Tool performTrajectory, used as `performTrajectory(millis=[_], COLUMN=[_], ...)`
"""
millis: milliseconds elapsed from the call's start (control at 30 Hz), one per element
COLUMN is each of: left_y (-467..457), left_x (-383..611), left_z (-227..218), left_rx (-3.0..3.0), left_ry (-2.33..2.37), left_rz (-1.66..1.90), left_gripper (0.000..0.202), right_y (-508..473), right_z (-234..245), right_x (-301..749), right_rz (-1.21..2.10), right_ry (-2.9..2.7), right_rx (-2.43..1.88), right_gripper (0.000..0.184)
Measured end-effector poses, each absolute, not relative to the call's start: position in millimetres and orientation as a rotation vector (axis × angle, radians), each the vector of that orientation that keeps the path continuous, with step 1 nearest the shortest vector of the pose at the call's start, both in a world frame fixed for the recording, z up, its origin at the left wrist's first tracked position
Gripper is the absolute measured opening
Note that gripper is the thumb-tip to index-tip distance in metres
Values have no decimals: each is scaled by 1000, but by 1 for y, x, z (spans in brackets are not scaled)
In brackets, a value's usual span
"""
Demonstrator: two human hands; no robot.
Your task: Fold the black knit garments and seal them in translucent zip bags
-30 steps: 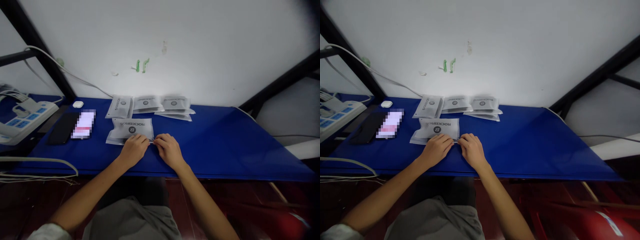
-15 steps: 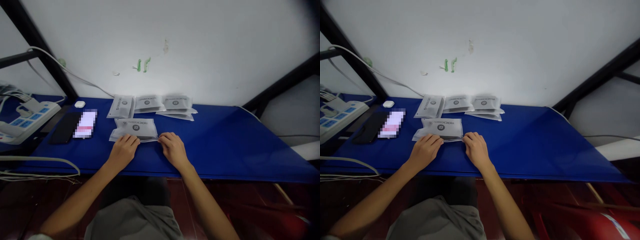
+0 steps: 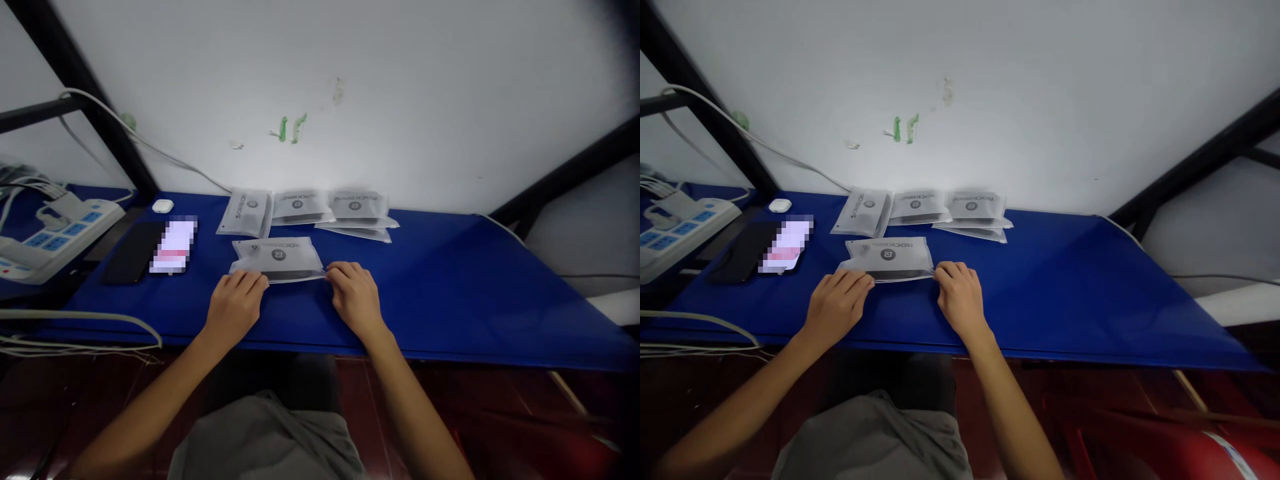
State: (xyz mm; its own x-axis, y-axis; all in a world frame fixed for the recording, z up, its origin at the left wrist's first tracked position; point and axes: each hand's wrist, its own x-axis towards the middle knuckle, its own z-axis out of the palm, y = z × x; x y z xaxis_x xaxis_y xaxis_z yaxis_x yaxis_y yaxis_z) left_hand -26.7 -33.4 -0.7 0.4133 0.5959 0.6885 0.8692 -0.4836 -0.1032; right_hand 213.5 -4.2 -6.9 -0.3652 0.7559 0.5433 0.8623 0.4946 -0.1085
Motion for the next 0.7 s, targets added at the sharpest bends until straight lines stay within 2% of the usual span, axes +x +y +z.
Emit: performTrajectory(millis=[333, 700], left_y=[-36, -47], left_x=[-39, -62], left_z=[3, -3], left_rx=[-2196, -2229], left_ry=[-1257, -1362], left_rz=[-853, -870], left_gripper=[9, 12], right_y=[-4, 1], right_z=[-6, -7], right_x=[215, 221], right_rz=[-275, -293], right_ry=[-2215, -2147], right_rx=[-1353, -1458], right_gripper=[25, 20])
